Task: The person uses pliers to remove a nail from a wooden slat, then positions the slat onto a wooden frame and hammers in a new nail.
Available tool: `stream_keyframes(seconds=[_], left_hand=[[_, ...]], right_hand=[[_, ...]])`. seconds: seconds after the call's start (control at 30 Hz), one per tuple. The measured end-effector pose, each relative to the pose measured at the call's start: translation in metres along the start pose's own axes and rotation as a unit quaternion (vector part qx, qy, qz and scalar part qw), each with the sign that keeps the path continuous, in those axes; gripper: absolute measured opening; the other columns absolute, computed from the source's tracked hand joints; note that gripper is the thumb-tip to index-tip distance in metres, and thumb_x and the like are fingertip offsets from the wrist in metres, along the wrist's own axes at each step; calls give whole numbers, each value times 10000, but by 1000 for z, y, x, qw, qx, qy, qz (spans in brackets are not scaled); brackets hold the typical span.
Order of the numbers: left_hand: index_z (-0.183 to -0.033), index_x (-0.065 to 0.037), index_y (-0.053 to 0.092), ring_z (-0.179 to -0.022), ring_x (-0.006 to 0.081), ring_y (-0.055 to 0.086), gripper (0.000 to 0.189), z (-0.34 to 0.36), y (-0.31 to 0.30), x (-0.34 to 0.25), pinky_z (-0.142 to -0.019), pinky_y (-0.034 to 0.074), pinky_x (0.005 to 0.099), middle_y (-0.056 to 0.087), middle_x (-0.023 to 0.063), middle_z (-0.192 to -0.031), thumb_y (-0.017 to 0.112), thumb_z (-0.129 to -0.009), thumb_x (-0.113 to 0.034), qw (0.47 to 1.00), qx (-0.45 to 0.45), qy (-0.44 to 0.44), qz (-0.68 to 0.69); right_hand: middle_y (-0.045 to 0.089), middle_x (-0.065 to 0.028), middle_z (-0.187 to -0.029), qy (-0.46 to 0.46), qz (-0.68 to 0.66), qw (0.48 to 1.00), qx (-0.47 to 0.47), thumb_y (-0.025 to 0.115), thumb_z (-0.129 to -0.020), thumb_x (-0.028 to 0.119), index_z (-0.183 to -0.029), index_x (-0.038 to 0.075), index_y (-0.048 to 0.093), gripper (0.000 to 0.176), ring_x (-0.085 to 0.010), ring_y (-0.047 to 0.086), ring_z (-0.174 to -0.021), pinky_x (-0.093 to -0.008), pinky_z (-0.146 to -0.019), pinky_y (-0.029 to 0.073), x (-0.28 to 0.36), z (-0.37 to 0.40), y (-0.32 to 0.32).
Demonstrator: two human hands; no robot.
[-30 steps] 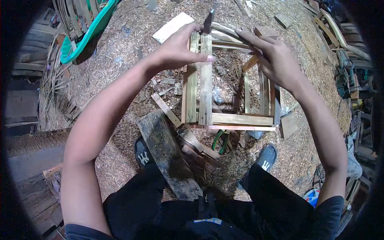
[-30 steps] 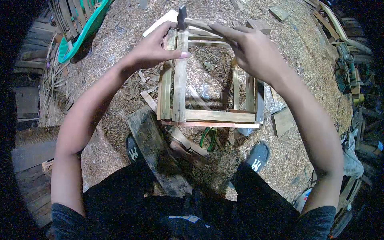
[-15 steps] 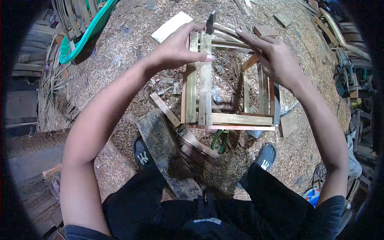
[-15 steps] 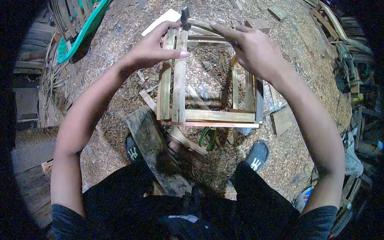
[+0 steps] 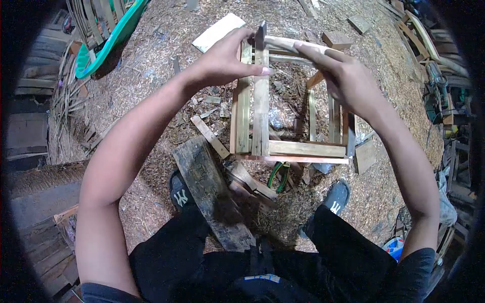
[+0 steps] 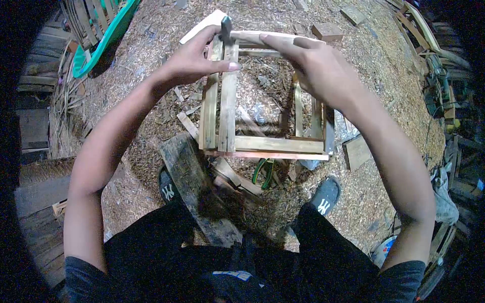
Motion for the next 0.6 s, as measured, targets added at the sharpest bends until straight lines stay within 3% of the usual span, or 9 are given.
stream_keyframes(seconds=[0.07, 0.1, 0.13, 0.2, 0.23, 0.37, 0.47, 0.53, 0.6], left_hand=[[-1462, -23, 478, -1284, 279, 575, 889, -1, 0, -3, -1109, 444, 400, 593, 193, -1357, 889, -789, -432, 1000, -3, 0, -2], [-1462, -24, 477, -1290, 274, 570, 886, 1, -1, -4, -1109, 443, 399, 593, 192, -1361, 888, -790, -430, 1000, -7, -5, -4], [-1462, -24, 477, -1290, 274, 570, 886, 2, 1, -4, -1109, 443, 399, 593, 192, -1361, 888, -790, -430, 1000, -6, -8, -2], [-1461, -18, 475, -1289, 274, 571, 896, 2, 2, 0, -1108, 445, 395, 593, 190, -1361, 895, -783, -426, 998, -1, -17, 62], [-1468, -18, 465, -1275, 269, 584, 911, 1, 2, 2, -1096, 457, 391, 593, 189, -1363, 902, -776, -418, 998, 4, -32, 47], [-1464, -28, 462, -1220, 241, 610, 895, 0, 4, 7, -1066, 476, 386, 625, 157, -1299, 907, -779, -395, 1000, -11, -18, 10], [-1479, -22, 450, -1231, 264, 609, 926, -1, 4, 9, -1087, 462, 387, 627, 159, -1292, 912, -770, -398, 999, 7, -36, 29], [-1483, -18, 444, -1259, 279, 589, 940, -6, 3, 3, -1104, 449, 395, 601, 177, -1328, 905, -771, -423, 1000, 11, -20, 9], [-1492, -10, 431, -1317, 308, 549, 970, -3, 0, -8, -1138, 422, 410, 551, 212, -1399, 889, -773, -472, 999, 12, -8, -29]], right_hand=[[673, -166, -997, -7, 12, 999, 42, 632, -955, 46, -1498, 255, 549, 589, -337, 677, -862, -450, -778, 560, -6, -1, 8], [710, -128, -1028, 7, -24, 1000, 17, 582, -969, -29, -1512, 291, 541, 631, -231, 680, -809, -391, -728, 589, -10, -1, 12], [710, -128, -1028, 7, -27, 999, 19, 582, -969, -29, -1512, 291, 541, 631, -231, 680, -809, -391, -728, 589, -11, 1, 15], [689, -189, -1014, 12, -61, 996, -62, 615, -984, 60, -1487, 249, 562, 540, -352, 688, -870, -480, -784, 551, -7, 1, 11], [697, -196, -990, 33, 51, 997, 47, 604, -984, 44, -1487, 242, 565, 542, -363, 691, -833, -465, -757, 557, -6, 0, 11], [704, -214, -998, 9, -58, 996, -68, 596, -978, 37, -1484, 230, 564, 542, -392, 686, -833, -492, -768, 559, -6, 2, 9], [711, -218, -988, 22, 5, 998, 50, 594, -982, 42, -1474, 214, 575, 522, -391, 686, -820, -499, -772, 555, -4, 2, 14], [723, -224, -1006, -17, -11, 1000, 0, 599, -992, 57, -1461, 196, 592, 489, -373, 706, -808, -469, -764, 560, 3, -3, 5], [733, -223, -1040, 125, -116, 985, 13, 606, -1003, 76, -1448, 175, 605, 456, -353, 734, -847, -443, -773, 563, 1, -4, 3]])
Point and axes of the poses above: each hand's wrist, its own z-axis away from the middle knuckle, its own y-axis out of the palm, x = y × z, the point moved 3 cm from there along -z, towards the middle knuckle
